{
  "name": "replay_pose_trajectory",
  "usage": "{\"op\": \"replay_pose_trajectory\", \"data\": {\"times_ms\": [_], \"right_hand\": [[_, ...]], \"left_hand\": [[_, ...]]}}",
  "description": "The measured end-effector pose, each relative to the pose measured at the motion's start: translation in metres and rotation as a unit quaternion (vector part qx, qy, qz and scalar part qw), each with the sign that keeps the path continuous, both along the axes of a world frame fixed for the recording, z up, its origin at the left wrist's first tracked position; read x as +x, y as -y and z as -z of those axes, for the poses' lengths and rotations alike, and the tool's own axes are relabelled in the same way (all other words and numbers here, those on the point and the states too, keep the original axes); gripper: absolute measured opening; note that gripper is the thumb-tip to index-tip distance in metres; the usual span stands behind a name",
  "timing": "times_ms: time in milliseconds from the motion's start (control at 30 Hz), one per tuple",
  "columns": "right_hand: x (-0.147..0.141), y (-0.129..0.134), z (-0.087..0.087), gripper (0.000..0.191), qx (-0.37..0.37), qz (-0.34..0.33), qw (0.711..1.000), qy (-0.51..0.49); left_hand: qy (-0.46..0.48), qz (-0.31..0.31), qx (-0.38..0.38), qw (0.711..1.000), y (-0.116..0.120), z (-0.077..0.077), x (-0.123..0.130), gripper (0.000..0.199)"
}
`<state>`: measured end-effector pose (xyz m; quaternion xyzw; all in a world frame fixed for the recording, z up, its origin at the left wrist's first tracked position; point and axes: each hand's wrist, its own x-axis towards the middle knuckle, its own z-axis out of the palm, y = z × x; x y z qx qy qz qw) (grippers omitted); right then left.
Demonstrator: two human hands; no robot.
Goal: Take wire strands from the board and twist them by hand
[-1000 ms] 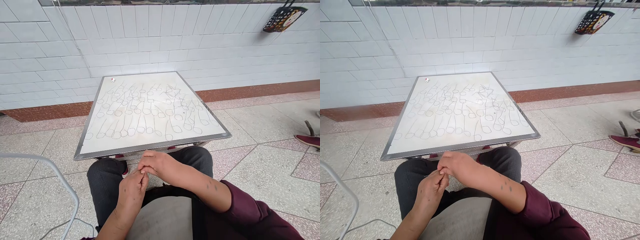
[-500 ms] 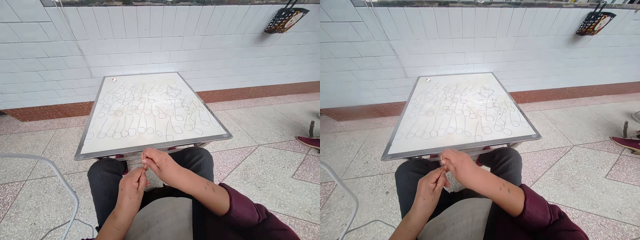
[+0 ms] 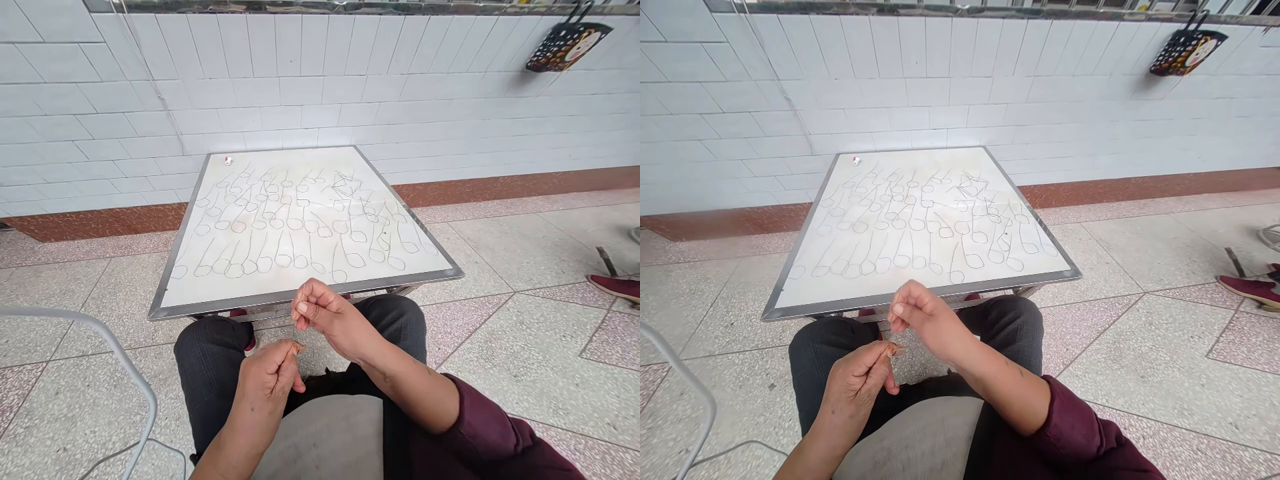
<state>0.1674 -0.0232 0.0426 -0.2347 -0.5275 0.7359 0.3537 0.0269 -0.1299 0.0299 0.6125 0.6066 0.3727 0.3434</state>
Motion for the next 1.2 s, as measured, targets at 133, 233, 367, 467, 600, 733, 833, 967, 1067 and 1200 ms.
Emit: {"op": "replay_pose_trajectory", "data": {"times_ms": [133,233,367,467,600,733,833,967,1067,1200], "right_hand": [[0.003,-0.005,0.000,0.024,-0.045,0.025,0.999,-0.019],[0.003,-0.005,0.001,0.024,-0.065,0.048,0.996,-0.037],[0.000,-0.003,0.001,0.023,-0.080,0.067,0.993,-0.054],[0.002,-0.012,0.001,0.023,-0.098,0.081,0.989,-0.077],[0.017,-0.032,0.005,0.022,-0.080,0.210,0.965,-0.139],[0.021,-0.022,0.020,0.015,-0.086,0.047,0.994,-0.043],[0.011,-0.001,0.031,0.021,-0.083,-0.115,0.990,-0.025],[-0.001,0.010,0.035,0.018,-0.090,-0.118,0.986,-0.076],[-0.005,0.012,0.036,0.017,-0.100,-0.084,0.987,-0.093],[-0.008,0.019,0.035,0.017,-0.106,-0.040,0.988,-0.105]], "left_hand": [[0.025,0.003,-0.007,1.000,0.001,-0.002,0.000,0.035],[0.068,-0.002,-0.027,0.997,0.000,-0.006,-0.001,0.031],[0.116,-0.006,-0.055,0.992,-0.003,-0.008,-0.004,0.030],[0.130,-0.003,-0.066,0.989,-0.001,-0.007,-0.006,0.029],[0.212,-0.005,-0.101,0.972,0.005,-0.003,-0.005,0.030],[0.323,-0.031,-0.126,0.937,0.006,-0.001,-0.002,0.027],[0.365,-0.020,-0.133,0.921,0.004,0.000,-0.001,0.027],[0.403,-0.019,-0.144,0.904,0.003,0.000,0.002,0.031],[0.421,-0.032,-0.157,0.893,0.003,-0.004,0.005,0.032],[0.428,-0.045,-0.152,0.890,0.002,-0.009,0.007,0.031]]}}
